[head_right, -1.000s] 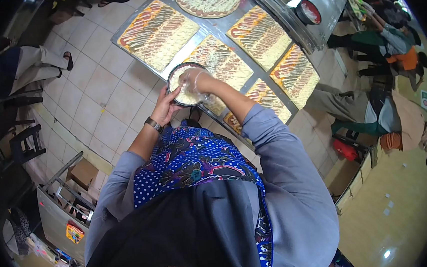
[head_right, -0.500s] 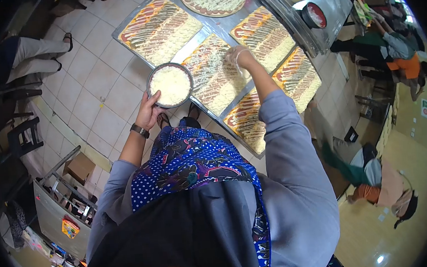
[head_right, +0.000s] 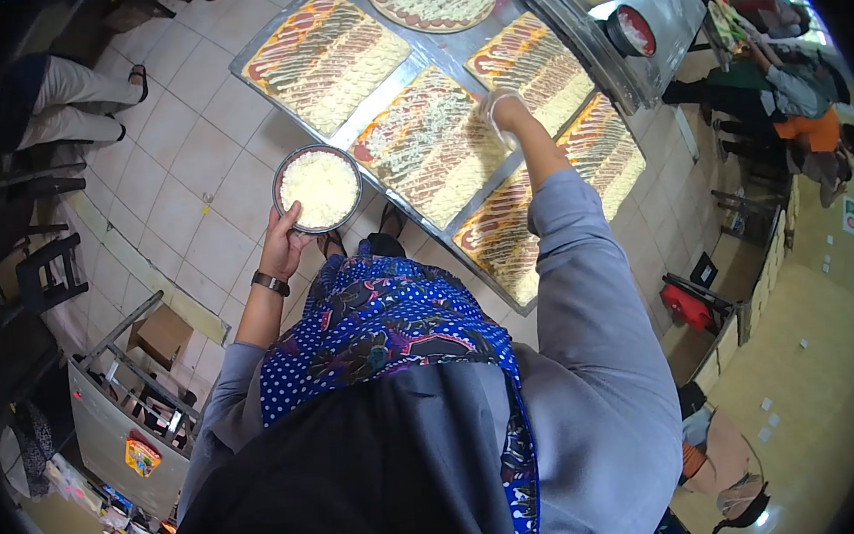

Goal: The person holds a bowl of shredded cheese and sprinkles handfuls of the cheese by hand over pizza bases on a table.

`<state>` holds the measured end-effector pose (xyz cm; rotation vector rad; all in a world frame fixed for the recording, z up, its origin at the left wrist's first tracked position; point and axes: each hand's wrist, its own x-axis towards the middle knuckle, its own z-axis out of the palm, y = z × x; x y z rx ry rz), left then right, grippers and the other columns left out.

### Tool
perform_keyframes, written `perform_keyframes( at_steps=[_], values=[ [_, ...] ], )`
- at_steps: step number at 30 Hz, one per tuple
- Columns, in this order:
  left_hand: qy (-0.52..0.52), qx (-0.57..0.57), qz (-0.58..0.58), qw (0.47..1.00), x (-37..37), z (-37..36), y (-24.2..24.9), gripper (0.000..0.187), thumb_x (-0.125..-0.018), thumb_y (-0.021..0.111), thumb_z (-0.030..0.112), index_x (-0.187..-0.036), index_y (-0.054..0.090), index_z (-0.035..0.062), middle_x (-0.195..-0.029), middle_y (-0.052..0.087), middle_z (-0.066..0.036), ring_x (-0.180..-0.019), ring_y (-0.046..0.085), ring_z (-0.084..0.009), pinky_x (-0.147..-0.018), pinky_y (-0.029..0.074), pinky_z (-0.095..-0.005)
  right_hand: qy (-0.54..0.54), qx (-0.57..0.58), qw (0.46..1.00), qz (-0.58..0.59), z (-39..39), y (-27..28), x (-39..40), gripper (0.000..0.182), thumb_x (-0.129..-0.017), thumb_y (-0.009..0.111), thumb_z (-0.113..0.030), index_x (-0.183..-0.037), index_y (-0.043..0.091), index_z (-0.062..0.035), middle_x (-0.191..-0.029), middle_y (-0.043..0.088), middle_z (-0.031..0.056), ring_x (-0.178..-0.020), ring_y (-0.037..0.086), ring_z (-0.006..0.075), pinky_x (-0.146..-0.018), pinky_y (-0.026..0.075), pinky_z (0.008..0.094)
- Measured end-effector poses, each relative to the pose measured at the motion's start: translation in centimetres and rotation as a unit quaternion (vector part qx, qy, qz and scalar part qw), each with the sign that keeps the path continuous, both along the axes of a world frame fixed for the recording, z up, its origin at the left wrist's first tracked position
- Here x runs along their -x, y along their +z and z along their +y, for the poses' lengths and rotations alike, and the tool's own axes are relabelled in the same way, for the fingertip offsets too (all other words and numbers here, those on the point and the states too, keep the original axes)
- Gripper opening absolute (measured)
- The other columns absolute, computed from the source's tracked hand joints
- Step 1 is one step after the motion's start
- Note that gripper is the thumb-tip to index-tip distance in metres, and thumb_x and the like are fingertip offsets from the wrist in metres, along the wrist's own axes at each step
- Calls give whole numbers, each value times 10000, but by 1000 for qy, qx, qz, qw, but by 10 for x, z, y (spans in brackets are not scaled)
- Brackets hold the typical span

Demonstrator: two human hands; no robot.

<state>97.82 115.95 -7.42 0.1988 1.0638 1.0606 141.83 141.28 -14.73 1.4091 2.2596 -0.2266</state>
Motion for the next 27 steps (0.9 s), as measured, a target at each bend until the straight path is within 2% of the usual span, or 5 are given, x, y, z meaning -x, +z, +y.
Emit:
perform_keyframes(
  at_steps=[9,11,15,17,27],
  values=[
    [-29,0,-11,1000,5,-9,-5,526,-955,551,179,-1404,304,59,-1339,489,-154,-1175,563,-275,-907,543,-448,-103,159,910,368,-49,19,43,138,-780,692,-141,-860,727,-34,-793,694,158,-635,621,230,-599,491,335],
    [-32,5,-13,999,5,-10,-3,519,-950,564,182,-1388,319,53,-1319,503,-153,-1164,569,-272,-901,546,-448,-194,200,902,329,-62,42,61,120,-780,677,-103,-865,731,-37,-768,700,128,-628,617,194,-589,483,327],
    [-31,4,-28,999,9,-15,-5,549,-904,641,188,-1357,347,88,-1270,541,-143,-1139,580,-252,-879,533,-452,-54,94,967,229,-78,43,66,121,-767,671,-85,-858,735,-36,-760,706,90,-651,622,152,-583,483,313],
    [-43,9,-24,999,12,-18,-5,561,-899,648,189,-1359,344,85,-1274,535,-145,-1147,573,-254,-883,531,-454,-137,177,921,318,-82,31,64,153,-761,659,-137,-885,741,-99,-837,701,135,-715,654,250,-648,504,368],
    [-67,16,-18,997,24,-31,-6,604,-890,662,203,-1373,322,80,-1274,529,-154,-1156,564,-260,-892,523,-462,-183,191,886,382,-119,37,90,176,-777,665,-135,-914,734,-47,-721,686,117,-597,617,170,-556,498,320]
  ],
)
